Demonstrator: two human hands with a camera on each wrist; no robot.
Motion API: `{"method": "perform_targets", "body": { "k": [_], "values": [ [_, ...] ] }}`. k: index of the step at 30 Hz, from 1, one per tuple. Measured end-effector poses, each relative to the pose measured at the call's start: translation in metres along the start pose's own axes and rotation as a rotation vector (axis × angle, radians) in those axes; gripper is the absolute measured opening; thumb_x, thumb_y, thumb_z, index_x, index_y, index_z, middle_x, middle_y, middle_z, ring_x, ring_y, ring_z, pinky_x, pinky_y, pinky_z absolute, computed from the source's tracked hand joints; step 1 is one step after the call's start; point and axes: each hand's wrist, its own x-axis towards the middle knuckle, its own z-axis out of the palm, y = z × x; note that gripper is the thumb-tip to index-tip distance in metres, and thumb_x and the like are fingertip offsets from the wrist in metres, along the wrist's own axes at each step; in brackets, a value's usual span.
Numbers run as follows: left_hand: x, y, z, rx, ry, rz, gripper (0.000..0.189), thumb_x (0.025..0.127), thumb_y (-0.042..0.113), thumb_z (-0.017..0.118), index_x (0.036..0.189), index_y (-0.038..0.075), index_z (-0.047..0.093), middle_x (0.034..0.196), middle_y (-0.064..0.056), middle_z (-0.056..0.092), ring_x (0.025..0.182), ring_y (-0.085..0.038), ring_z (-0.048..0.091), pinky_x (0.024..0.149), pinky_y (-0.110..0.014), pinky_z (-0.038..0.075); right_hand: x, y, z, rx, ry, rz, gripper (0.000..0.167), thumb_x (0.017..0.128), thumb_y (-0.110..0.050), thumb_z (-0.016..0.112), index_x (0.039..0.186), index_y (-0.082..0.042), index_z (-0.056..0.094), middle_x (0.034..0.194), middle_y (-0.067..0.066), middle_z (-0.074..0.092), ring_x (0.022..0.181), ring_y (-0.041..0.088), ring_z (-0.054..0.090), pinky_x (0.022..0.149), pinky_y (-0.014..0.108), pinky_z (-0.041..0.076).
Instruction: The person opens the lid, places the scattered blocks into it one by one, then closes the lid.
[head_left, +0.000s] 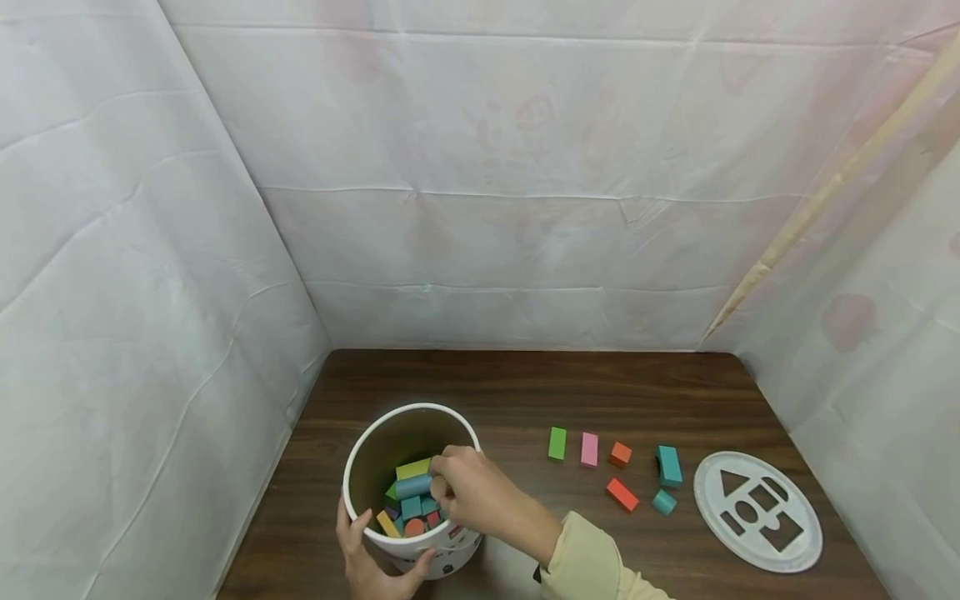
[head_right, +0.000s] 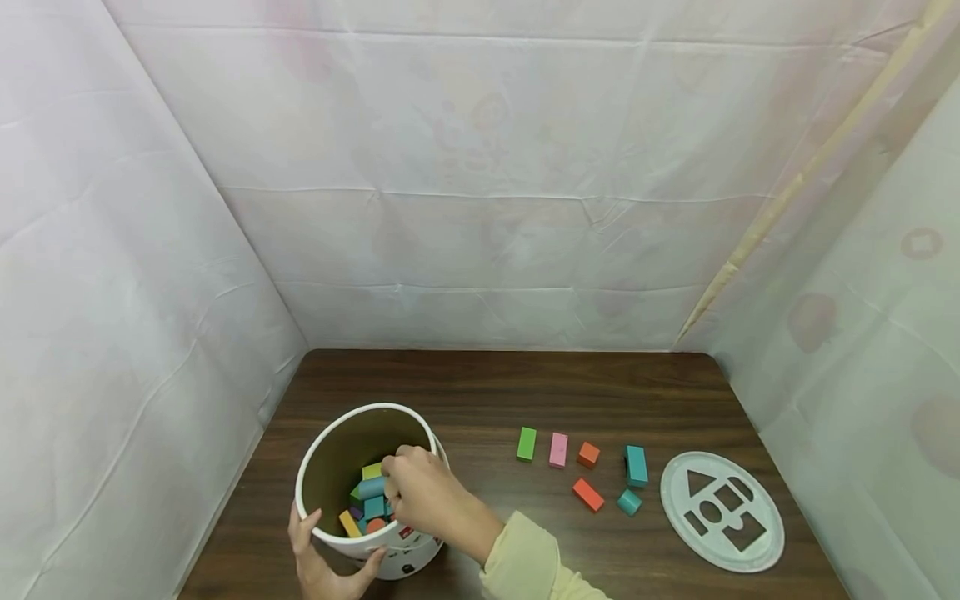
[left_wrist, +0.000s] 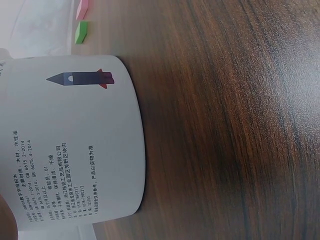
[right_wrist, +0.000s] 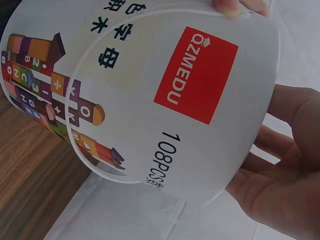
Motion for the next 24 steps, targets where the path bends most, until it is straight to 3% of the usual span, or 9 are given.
{"method": "perform_targets", "body": {
  "k": [3, 10, 17, 20, 22, 24],
  "values": [
    [0.003, 0.004, 0.0, -0.007, 0.0, -0.001, 0.091, 0.069, 0.053, 0.077, 0.127, -0.005, 0.036, 0.142, -0.039, 0.018, 0.12, -0.06, 0.027, 0.103, -0.019, 0.026, 0.0, -0.001, 0.0, -0.009, -0.012, 0.024, 0.02, 0.075, 0.0, 0.071, 0.094, -0.006, 0.07, 0.087, 0.001, 0.063, 0.073, 0.001, 0.052, 0.058, 0.009, 0.043],
    [-0.002, 0.007, -0.002, 0.045, -0.031, -0.136, 0.096, 0.061, 0.046, 0.085, 0.13, -0.001, 0.037, 0.149, -0.027, 0.018, 0.121, -0.058, 0.029, 0.1, -0.016, 0.026, -0.001, -0.002, 0.002, -0.017, -0.016, 0.075, 0.02, 0.075, -0.008, 0.077, 0.094, -0.009, 0.071, 0.089, -0.001, 0.062, 0.077, 0.002, 0.052, 0.063, 0.012, 0.046],
    [-0.002, 0.006, -0.002, 0.053, -0.04, -0.135, 0.098, 0.059, 0.044, 0.087, 0.131, 0.001, 0.037, 0.15, -0.024, 0.018, 0.123, -0.054, 0.029, 0.101, -0.019, 0.026, -0.003, -0.003, 0.006, -0.014, 0.036, 0.056, 0.019, 0.075, -0.008, 0.078, 0.092, -0.01, 0.07, 0.09, -0.004, 0.061, 0.08, 0.003, 0.053, 0.067, 0.013, 0.047],
    [-0.001, 0.01, -0.002, 0.055, -0.037, -0.169, 0.098, 0.056, 0.037, 0.089, 0.132, 0.003, 0.037, 0.151, -0.021, 0.017, 0.124, -0.053, 0.029, 0.103, -0.041, 0.034, -0.004, -0.003, 0.008, -0.013, 0.061, 0.036, 0.018, 0.075, -0.006, 0.078, 0.091, -0.01, 0.07, 0.091, -0.003, 0.062, 0.081, 0.004, 0.053, 0.067, 0.014, 0.048],
    [-0.001, 0.013, -0.002, 0.05, -0.033, -0.189, 0.099, 0.054, 0.033, 0.091, 0.133, 0.004, 0.038, 0.152, -0.02, 0.017, 0.124, -0.053, 0.029, 0.096, -0.059, 0.037, -0.005, -0.002, 0.009, -0.008, 0.075, 0.024, 0.018, 0.075, -0.004, 0.077, 0.09, -0.01, 0.07, 0.091, -0.003, 0.062, 0.082, 0.004, 0.054, 0.068, 0.014, 0.048],
    [-0.001, 0.014, -0.002, 0.049, -0.032, -0.195, 0.099, 0.054, 0.03, 0.091, 0.133, 0.005, 0.038, 0.152, -0.019, 0.017, 0.124, -0.053, 0.03, 0.087, -0.069, 0.036, -0.005, -0.002, 0.01, -0.003, 0.086, 0.015, 0.017, 0.075, -0.003, 0.076, 0.09, -0.01, 0.07, 0.091, -0.003, 0.062, 0.082, 0.004, 0.053, 0.068, 0.014, 0.048]
  ]
}}
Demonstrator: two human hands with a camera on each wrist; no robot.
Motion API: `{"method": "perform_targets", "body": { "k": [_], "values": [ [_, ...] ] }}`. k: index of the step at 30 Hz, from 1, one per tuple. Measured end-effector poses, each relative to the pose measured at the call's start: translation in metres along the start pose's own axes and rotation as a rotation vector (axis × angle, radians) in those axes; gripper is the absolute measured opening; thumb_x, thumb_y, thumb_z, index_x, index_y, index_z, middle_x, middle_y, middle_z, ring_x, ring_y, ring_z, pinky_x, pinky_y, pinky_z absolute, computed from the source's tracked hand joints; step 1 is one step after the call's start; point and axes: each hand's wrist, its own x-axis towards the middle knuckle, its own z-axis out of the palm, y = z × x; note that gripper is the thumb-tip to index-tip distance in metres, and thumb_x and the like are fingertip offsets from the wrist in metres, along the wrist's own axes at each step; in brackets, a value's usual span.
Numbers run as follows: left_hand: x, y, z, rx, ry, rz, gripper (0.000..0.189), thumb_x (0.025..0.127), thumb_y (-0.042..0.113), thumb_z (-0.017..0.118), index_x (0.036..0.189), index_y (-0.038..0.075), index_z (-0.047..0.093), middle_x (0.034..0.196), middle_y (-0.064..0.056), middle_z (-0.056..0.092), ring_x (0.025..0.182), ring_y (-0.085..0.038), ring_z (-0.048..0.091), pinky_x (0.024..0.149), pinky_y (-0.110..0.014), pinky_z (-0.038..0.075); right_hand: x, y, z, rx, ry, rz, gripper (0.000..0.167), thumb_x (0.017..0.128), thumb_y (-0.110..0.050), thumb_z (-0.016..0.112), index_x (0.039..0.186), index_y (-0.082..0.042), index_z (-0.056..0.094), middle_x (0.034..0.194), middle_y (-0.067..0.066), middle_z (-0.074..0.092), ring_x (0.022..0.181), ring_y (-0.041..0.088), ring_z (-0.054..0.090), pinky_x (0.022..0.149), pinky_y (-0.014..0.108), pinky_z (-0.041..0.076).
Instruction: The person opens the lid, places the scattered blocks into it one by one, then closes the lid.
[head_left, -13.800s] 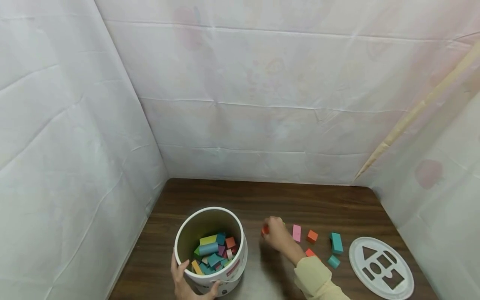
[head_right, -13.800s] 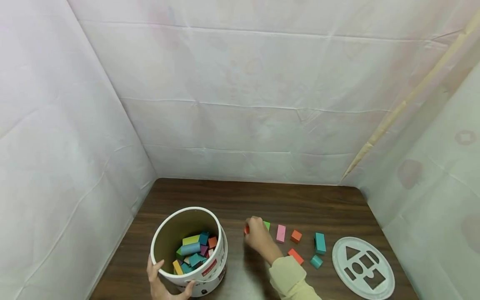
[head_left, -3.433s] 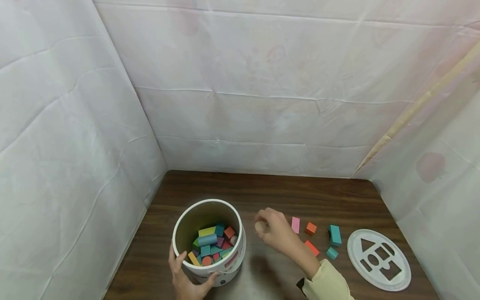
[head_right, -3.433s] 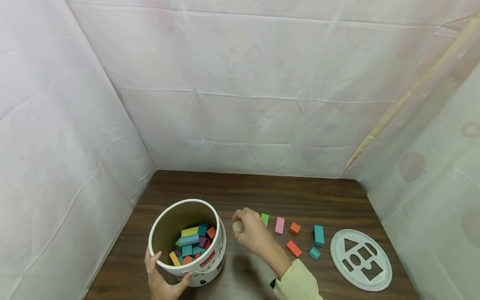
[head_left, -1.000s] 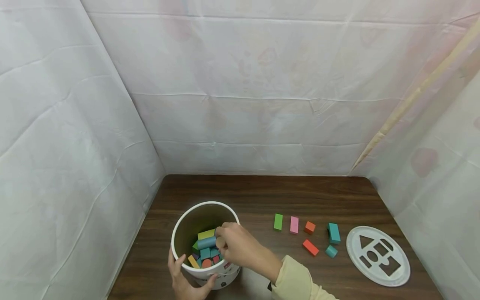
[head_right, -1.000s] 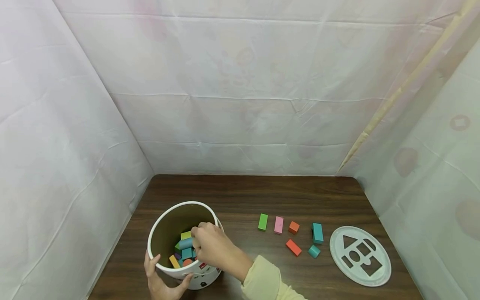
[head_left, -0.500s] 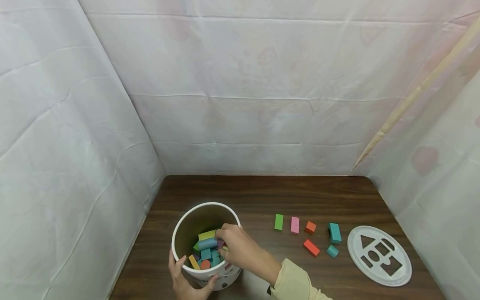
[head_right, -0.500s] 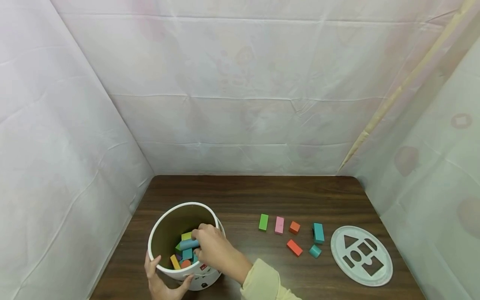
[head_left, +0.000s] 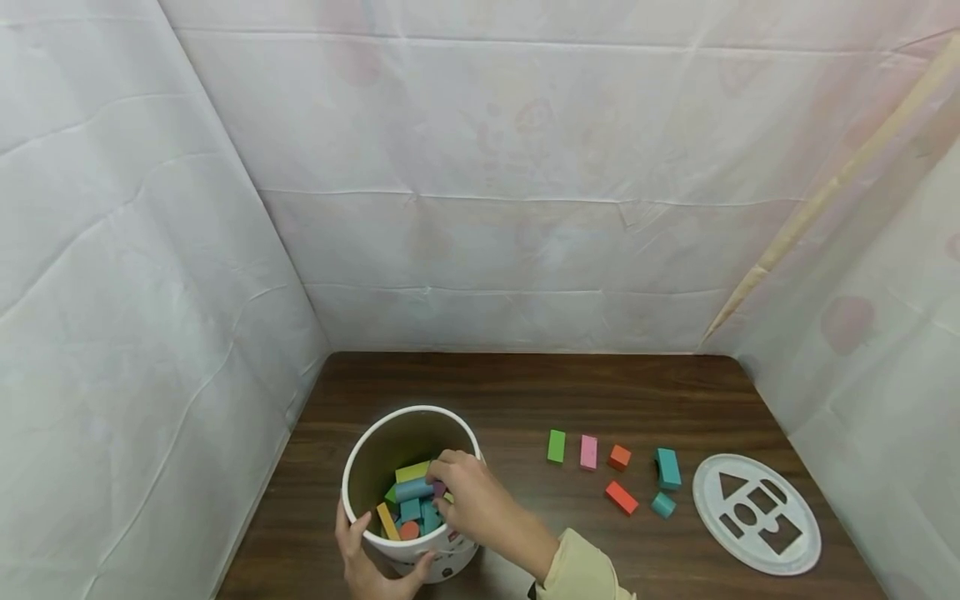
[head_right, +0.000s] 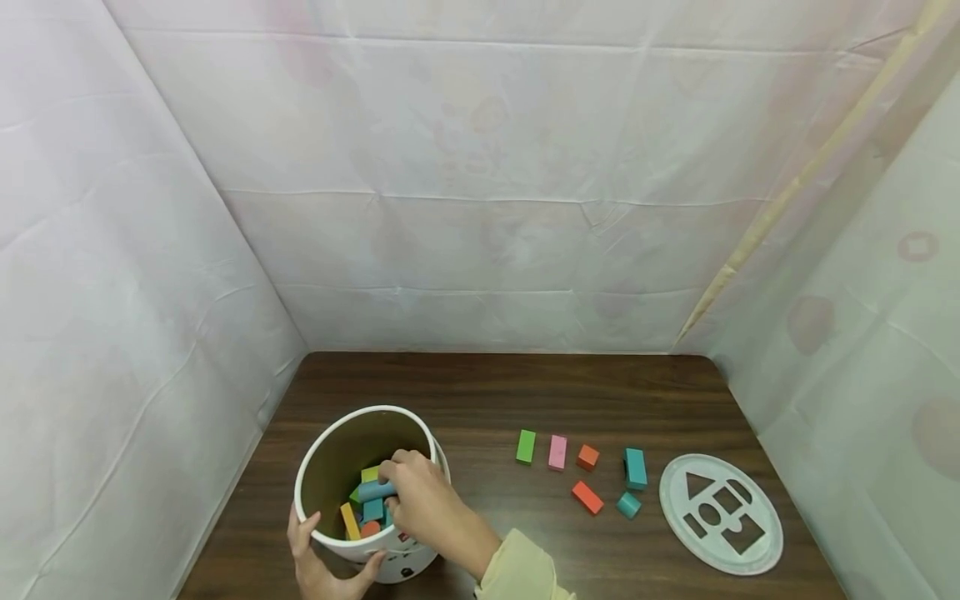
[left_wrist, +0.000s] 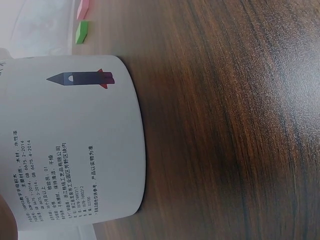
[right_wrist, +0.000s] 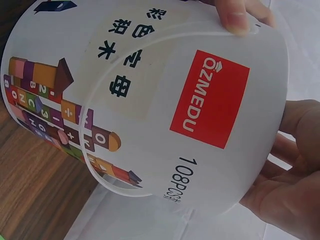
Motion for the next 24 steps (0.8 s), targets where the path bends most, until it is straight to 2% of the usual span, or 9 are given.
{"method": "perform_targets", "body": {
  "k": [2, 4, 7, 15, 19, 24],
  "values": [
    [0.0, -0.001, 0.0, 0.009, 0.001, 0.01, 0.099, 0.054, 0.032, 0.091, 0.133, 0.005, 0.038, 0.152, -0.02, 0.018, 0.124, -0.052, 0.03, 0.096, -0.058, 0.038, 0.0, 0.001, 0.001, 0.003, 0.009, -0.01, 0.017, 0.075, -0.002, 0.075, 0.09, -0.01, 0.07, 0.09, -0.004, 0.062, 0.083, 0.004, 0.053, 0.068, 0.014, 0.048],
    [0.0, -0.003, 0.0, 0.023, 0.001, 0.028, 0.098, 0.056, 0.036, 0.09, 0.133, 0.004, 0.038, 0.151, -0.021, 0.018, 0.124, -0.051, 0.031, 0.102, -0.039, 0.036, -0.001, 0.002, 0.002, 0.005, 0.018, -0.019, 0.017, 0.076, -0.001, 0.074, 0.089, -0.01, 0.069, 0.09, -0.004, 0.062, 0.083, 0.004, 0.054, 0.069, 0.013, 0.047],
    [0.0, -0.006, 0.0, 0.037, 0.0, 0.06, 0.097, 0.059, 0.043, 0.087, 0.132, 0.003, 0.037, 0.151, -0.022, 0.018, 0.124, -0.05, 0.031, 0.1, -0.017, 0.027, -0.002, 0.001, 0.001, -0.019, 0.031, -0.044, 0.016, 0.076, -0.002, 0.074, 0.088, -0.012, 0.069, 0.091, -0.006, 0.062, 0.084, 0.004, 0.053, 0.07, 0.013, 0.047],
    [0.001, -0.008, 0.001, 0.017, 0.031, 0.128, 0.095, 0.063, 0.051, 0.082, 0.13, -0.001, 0.038, 0.148, -0.027, 0.021, 0.126, -0.049, 0.029, 0.101, -0.018, 0.026, -0.009, -0.006, -0.013, -0.034, 0.094, -0.083, 0.015, 0.076, -0.004, 0.075, 0.085, -0.013, 0.067, 0.093, -0.006, 0.06, 0.083, 0.005, 0.051, 0.069, 0.012, 0.045],
    [0.001, -0.006, 0.001, 0.026, 0.023, 0.11, 0.095, 0.063, 0.051, 0.082, 0.131, 0.0, 0.038, 0.149, -0.026, 0.02, 0.126, -0.049, 0.029, 0.101, -0.018, 0.026, -0.016, -0.009, -0.024, 0.001, 0.122, -0.068, 0.017, 0.075, -0.002, 0.075, 0.085, -0.013, 0.068, 0.094, -0.005, 0.06, 0.083, 0.005, 0.051, 0.068, 0.011, 0.046],
    [0.001, -0.004, 0.0, 0.029, 0.007, 0.077, 0.096, 0.062, 0.048, 0.084, 0.132, 0.001, 0.038, 0.15, -0.023, 0.019, 0.125, -0.05, 0.029, 0.102, -0.023, 0.027, -0.024, -0.009, -0.036, 0.016, 0.129, -0.019, 0.02, 0.075, -0.005, 0.078, 0.091, -0.013, 0.069, 0.096, -0.005, 0.06, 0.086, 0.007, 0.053, 0.073, 0.016, 0.05]
  ]
}}
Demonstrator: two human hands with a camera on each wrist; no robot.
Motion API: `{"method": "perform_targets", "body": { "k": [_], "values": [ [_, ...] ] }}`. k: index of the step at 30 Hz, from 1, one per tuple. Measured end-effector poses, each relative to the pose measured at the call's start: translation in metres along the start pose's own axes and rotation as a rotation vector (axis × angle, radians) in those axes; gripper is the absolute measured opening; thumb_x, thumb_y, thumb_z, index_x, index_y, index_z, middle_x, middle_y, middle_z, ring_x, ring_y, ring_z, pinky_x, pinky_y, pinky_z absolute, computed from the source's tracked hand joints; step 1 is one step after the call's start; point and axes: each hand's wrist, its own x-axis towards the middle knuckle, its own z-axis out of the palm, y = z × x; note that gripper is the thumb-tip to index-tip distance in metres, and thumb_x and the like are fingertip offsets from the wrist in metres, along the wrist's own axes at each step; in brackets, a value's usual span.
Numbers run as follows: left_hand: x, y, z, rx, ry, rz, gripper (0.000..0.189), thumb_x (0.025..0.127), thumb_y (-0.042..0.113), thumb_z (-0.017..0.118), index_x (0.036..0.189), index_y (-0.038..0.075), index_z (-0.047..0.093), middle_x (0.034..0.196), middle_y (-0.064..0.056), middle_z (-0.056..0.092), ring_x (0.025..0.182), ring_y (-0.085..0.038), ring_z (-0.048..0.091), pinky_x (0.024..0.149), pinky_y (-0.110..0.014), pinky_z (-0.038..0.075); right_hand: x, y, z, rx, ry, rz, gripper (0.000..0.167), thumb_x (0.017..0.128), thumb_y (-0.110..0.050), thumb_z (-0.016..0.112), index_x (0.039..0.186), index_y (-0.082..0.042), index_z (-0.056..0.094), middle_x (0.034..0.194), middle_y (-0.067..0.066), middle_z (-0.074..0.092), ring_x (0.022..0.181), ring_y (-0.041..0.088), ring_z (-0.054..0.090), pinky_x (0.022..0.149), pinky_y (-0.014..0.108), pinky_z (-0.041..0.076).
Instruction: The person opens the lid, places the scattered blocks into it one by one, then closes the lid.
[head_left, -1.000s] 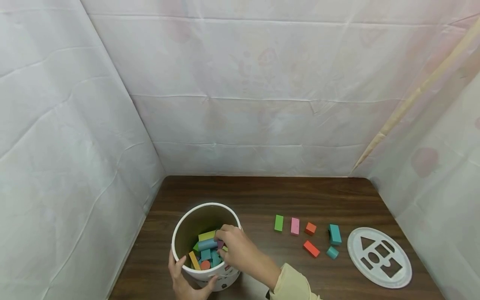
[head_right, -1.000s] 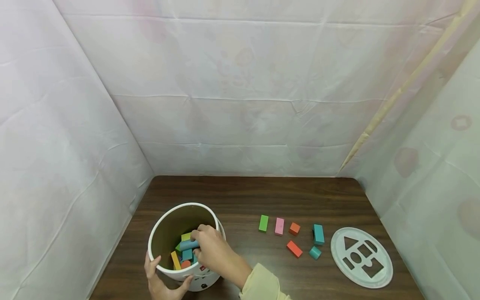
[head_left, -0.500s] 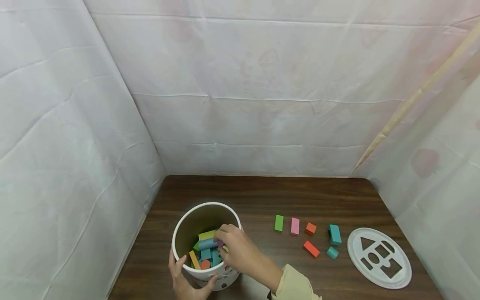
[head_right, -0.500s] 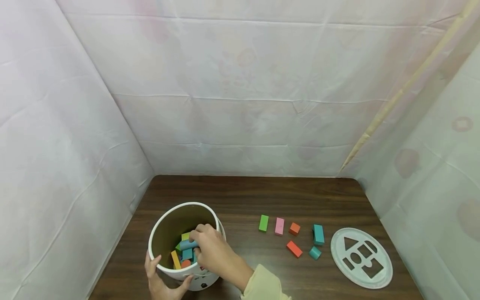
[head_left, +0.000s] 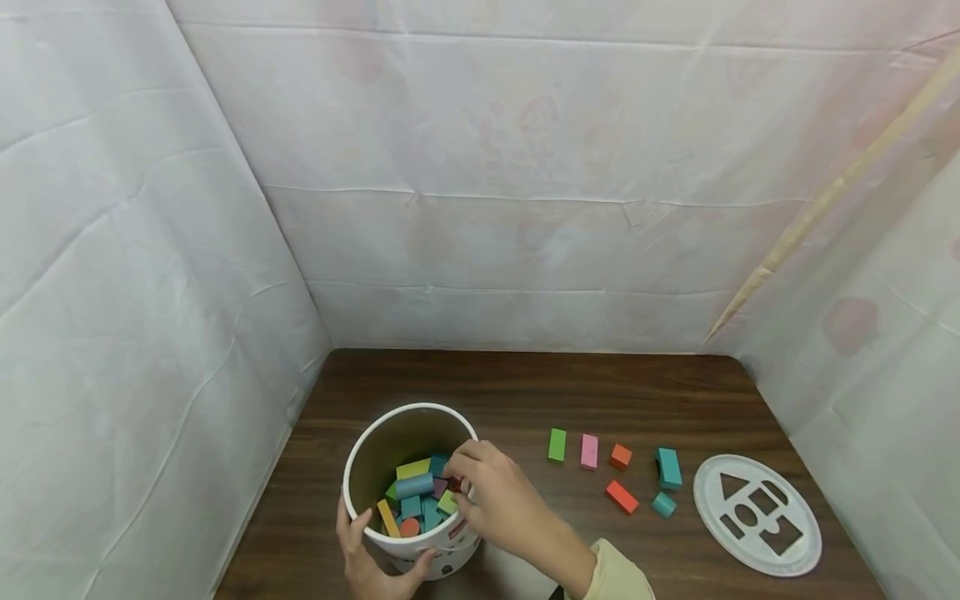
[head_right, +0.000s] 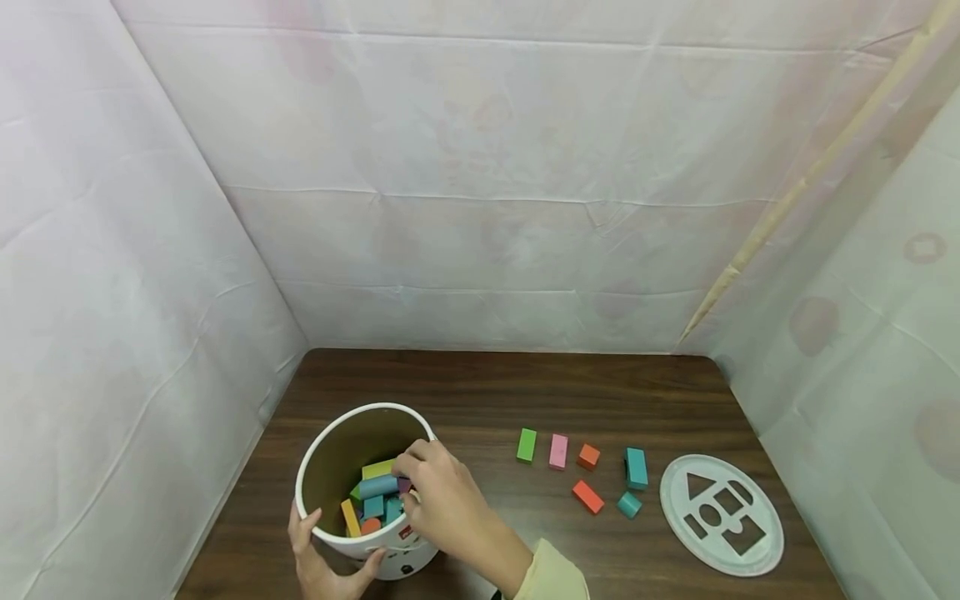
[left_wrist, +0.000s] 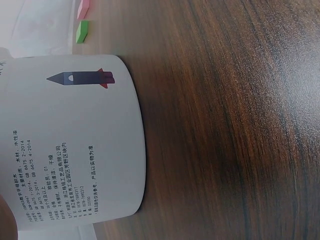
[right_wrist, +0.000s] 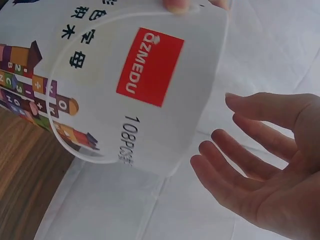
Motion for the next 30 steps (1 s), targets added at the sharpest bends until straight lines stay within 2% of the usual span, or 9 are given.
{"method": "perform_targets", "body": {
  "k": [4, 10, 13, 15, 22, 30],
  "values": [
    [0.0, 0.001, -0.001, 0.003, -0.015, -0.032, 0.097, 0.061, 0.047, 0.085, 0.133, 0.003, 0.037, 0.151, -0.021, 0.019, 0.127, -0.048, 0.028, 0.105, -0.035, 0.031, -0.004, 0.003, -0.008, 0.017, 0.001, 0.047, 0.022, 0.075, -0.006, 0.078, 0.093, -0.014, 0.069, 0.098, -0.005, 0.061, 0.09, 0.009, 0.054, 0.077, 0.023, 0.053],
    [0.0, -0.001, 0.0, -0.017, -0.023, -0.007, 0.097, 0.062, 0.047, 0.084, 0.132, 0.001, 0.036, 0.15, -0.023, 0.017, 0.125, -0.051, 0.028, 0.103, -0.051, 0.032, -0.01, 0.011, -0.018, 0.02, 0.01, 0.112, 0.024, 0.075, -0.006, 0.078, 0.095, -0.015, 0.069, 0.102, -0.004, 0.062, 0.096, 0.014, 0.057, 0.081, 0.034, 0.054],
    [0.001, 0.0, 0.0, -0.021, -0.034, -0.035, 0.098, 0.06, 0.045, 0.086, 0.133, 0.002, 0.036, 0.151, -0.021, 0.017, 0.126, -0.05, 0.027, 0.095, -0.067, 0.033, -0.014, 0.016, -0.02, 0.017, 0.021, 0.135, 0.026, 0.074, -0.006, 0.078, 0.096, -0.015, 0.069, 0.102, -0.004, 0.062, 0.097, 0.015, 0.058, 0.081, 0.036, 0.054],
    [0.001, -0.001, 0.0, -0.027, -0.037, -0.05, 0.099, 0.058, 0.043, 0.087, 0.133, 0.003, 0.036, 0.151, -0.021, 0.016, 0.126, -0.051, 0.026, 0.087, -0.074, 0.032, -0.017, 0.019, -0.021, 0.01, 0.025, 0.15, 0.027, 0.073, -0.006, 0.079, 0.097, -0.015, 0.07, 0.101, -0.004, 0.062, 0.096, 0.015, 0.058, 0.081, 0.037, 0.054],
    [0.0, -0.001, 0.001, -0.033, -0.033, -0.076, 0.1, 0.055, 0.042, 0.089, 0.132, 0.003, 0.037, 0.152, -0.02, 0.017, 0.127, -0.05, 0.026, 0.088, -0.074, 0.032, -0.028, 0.033, -0.019, -0.027, 0.041, 0.179, 0.027, 0.071, -0.007, 0.08, 0.096, -0.012, 0.069, 0.099, -0.004, 0.062, 0.095, 0.016, 0.058, 0.08, 0.039, 0.054],
    [0.001, 0.007, -0.001, -0.005, -0.049, -0.14, 0.099, 0.054, 0.029, 0.091, 0.134, 0.007, 0.036, 0.153, -0.015, 0.016, 0.129, -0.048, 0.025, 0.087, -0.073, 0.034, -0.039, 0.047, -0.015, -0.09, 0.087, 0.181, 0.027, 0.068, -0.007, 0.081, 0.091, -0.012, 0.069, 0.095, -0.006, 0.062, 0.093, 0.016, 0.06, 0.076, 0.038, 0.053]
  ]
}}
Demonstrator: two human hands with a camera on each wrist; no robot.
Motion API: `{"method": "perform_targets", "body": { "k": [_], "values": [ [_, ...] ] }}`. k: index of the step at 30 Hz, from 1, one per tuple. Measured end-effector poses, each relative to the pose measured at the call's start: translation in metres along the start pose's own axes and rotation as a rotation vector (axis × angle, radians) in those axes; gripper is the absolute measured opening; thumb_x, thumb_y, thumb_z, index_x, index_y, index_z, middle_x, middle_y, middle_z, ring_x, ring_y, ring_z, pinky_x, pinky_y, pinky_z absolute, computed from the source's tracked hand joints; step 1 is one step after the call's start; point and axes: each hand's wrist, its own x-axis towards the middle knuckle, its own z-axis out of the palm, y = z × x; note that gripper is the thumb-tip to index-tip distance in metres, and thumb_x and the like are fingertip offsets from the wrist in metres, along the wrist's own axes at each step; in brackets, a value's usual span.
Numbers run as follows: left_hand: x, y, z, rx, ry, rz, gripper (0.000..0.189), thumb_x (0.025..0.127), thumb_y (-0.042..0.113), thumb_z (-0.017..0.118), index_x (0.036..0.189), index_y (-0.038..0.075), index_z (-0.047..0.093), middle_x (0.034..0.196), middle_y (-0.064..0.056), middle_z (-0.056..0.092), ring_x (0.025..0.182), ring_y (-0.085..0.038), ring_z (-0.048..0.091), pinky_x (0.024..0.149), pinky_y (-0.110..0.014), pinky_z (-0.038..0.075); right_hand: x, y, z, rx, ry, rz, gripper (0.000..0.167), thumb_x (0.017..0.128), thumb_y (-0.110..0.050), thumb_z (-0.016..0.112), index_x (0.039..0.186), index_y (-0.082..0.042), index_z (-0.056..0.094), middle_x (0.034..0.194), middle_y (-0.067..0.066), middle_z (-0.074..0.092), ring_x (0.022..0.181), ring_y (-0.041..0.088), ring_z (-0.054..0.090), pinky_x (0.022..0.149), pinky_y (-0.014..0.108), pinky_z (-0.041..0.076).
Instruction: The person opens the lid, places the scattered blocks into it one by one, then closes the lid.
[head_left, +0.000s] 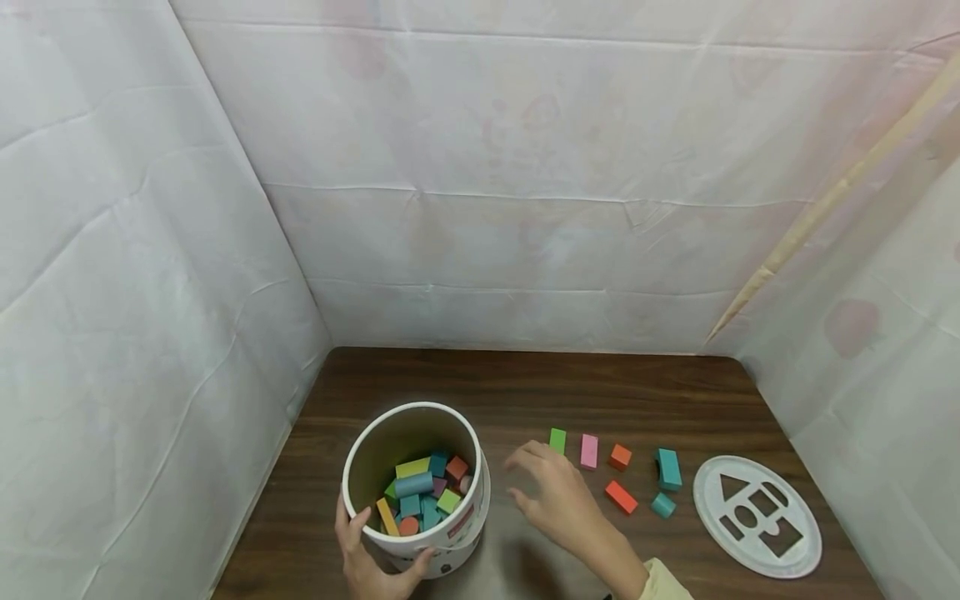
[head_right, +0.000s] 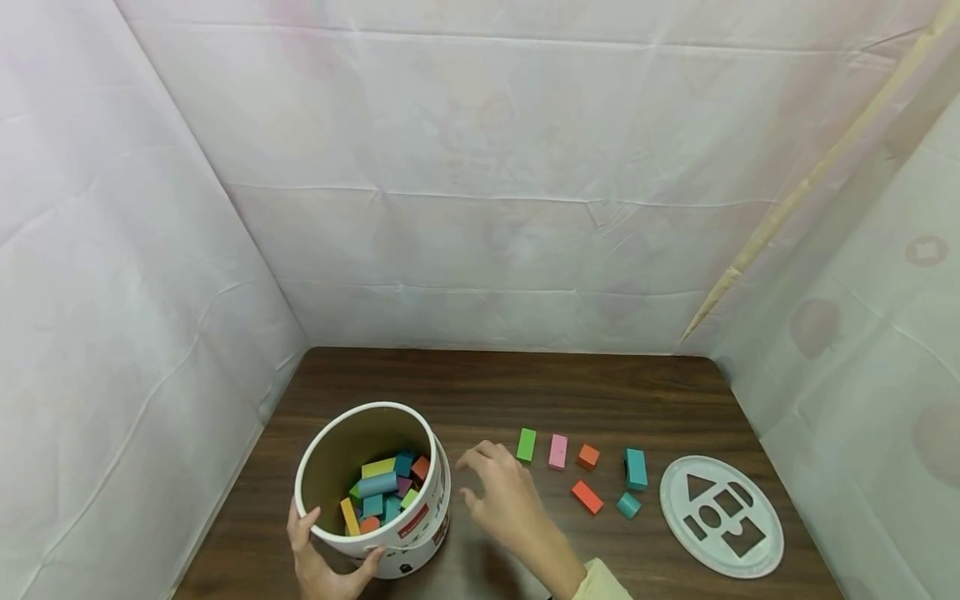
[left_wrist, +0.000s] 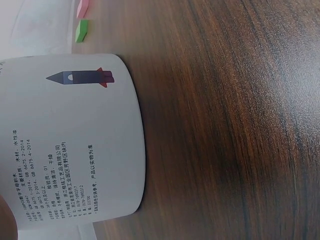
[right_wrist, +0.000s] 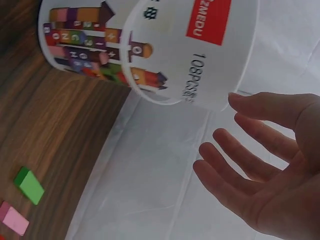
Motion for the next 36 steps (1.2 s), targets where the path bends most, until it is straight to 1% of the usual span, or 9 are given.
{"method": "perform_targets", "body": {
  "k": [2, 5, 9, 16, 21, 26, 28, 32, 36],
  "values": [
    [0.0, 0.0, 0.0, 0.001, -0.001, -0.008, 0.099, 0.053, 0.026, 0.091, 0.134, 0.007, 0.036, 0.153, -0.015, 0.015, 0.129, -0.049, 0.025, 0.087, -0.074, 0.033, -0.002, 0.004, 0.001, -0.003, 0.004, 0.008, 0.027, 0.068, -0.007, 0.082, 0.091, -0.013, 0.069, 0.095, -0.007, 0.062, 0.093, 0.016, 0.061, 0.075, 0.037, 0.053],
    [-0.001, 0.0, 0.0, 0.004, 0.002, -0.009, 0.1, 0.053, 0.027, 0.091, 0.134, 0.007, 0.036, 0.153, -0.015, 0.015, 0.128, -0.049, 0.025, 0.086, -0.075, 0.033, -0.003, 0.01, 0.003, -0.007, 0.006, 0.02, 0.027, 0.067, -0.008, 0.082, 0.09, -0.013, 0.069, 0.094, -0.007, 0.062, 0.093, 0.017, 0.061, 0.074, 0.038, 0.054],
    [-0.002, -0.001, 0.0, 0.006, 0.009, 0.011, 0.099, 0.054, 0.029, 0.091, 0.134, 0.007, 0.036, 0.153, -0.018, 0.016, 0.127, -0.051, 0.026, 0.084, -0.075, 0.033, -0.005, 0.018, 0.005, -0.026, 0.01, 0.033, 0.028, 0.066, -0.008, 0.082, 0.089, -0.014, 0.069, 0.094, -0.006, 0.063, 0.091, 0.017, 0.062, 0.072, 0.037, 0.054],
    [-0.001, 0.0, 0.001, 0.016, 0.005, -0.011, 0.1, 0.054, 0.027, 0.091, 0.135, 0.008, 0.035, 0.153, -0.015, 0.016, 0.128, -0.049, 0.026, 0.086, -0.074, 0.034, -0.011, 0.032, 0.009, -0.054, -0.017, 0.108, 0.029, 0.065, -0.008, 0.083, 0.089, -0.015, 0.069, 0.096, -0.002, 0.063, 0.091, 0.019, 0.062, 0.069, 0.037, 0.054],
    [-0.001, 0.0, 0.001, 0.01, 0.01, 0.016, 0.098, 0.055, 0.03, 0.09, 0.134, 0.007, 0.036, 0.152, -0.018, 0.016, 0.127, -0.05, 0.026, 0.085, -0.074, 0.034, -0.015, 0.044, 0.011, -0.065, -0.022, 0.142, 0.029, 0.065, -0.007, 0.083, 0.088, -0.015, 0.069, 0.096, -0.001, 0.064, 0.088, 0.02, 0.063, 0.065, 0.036, 0.054],
    [0.0, -0.002, 0.001, -0.018, 0.015, 0.054, 0.098, 0.057, 0.034, 0.09, 0.134, 0.005, 0.036, 0.152, -0.019, 0.016, 0.127, -0.05, 0.025, 0.086, -0.075, 0.032, -0.018, 0.054, 0.013, -0.068, -0.018, 0.162, 0.029, 0.064, -0.005, 0.083, 0.089, -0.012, 0.069, 0.096, 0.0, 0.064, 0.089, 0.023, 0.063, 0.067, 0.039, 0.054],
    [0.0, -0.003, 0.001, -0.023, 0.013, 0.057, 0.098, 0.057, 0.034, 0.09, 0.134, 0.004, 0.036, 0.152, -0.019, 0.016, 0.128, -0.049, 0.025, 0.087, -0.075, 0.031, -0.019, 0.059, 0.014, -0.068, -0.023, 0.181, 0.029, 0.065, -0.004, 0.083, 0.089, -0.013, 0.069, 0.096, 0.0, 0.064, 0.09, 0.024, 0.063, 0.067, 0.039, 0.053],
    [-0.001, -0.001, 0.001, -0.011, 0.002, 0.019, 0.099, 0.056, 0.032, 0.09, 0.134, 0.007, 0.035, 0.153, -0.016, 0.015, 0.129, -0.048, 0.024, 0.087, -0.075, 0.032, -0.022, 0.067, 0.015, -0.067, -0.038, 0.22, 0.029, 0.065, -0.003, 0.083, 0.089, -0.012, 0.069, 0.093, -0.001, 0.063, 0.091, 0.024, 0.062, 0.068, 0.04, 0.053],
    [-0.001, 0.0, 0.0, -0.001, 0.001, 0.005, 0.1, 0.055, 0.028, 0.091, 0.135, 0.007, 0.035, 0.153, -0.017, 0.015, 0.128, -0.049, 0.025, 0.086, -0.075, 0.032, -0.027, 0.077, 0.016, -0.073, -0.023, 0.241, 0.029, 0.065, -0.001, 0.083, 0.087, -0.014, 0.069, 0.091, -0.001, 0.063, 0.089, 0.026, 0.062, 0.064, 0.041, 0.053]
  ]
}}
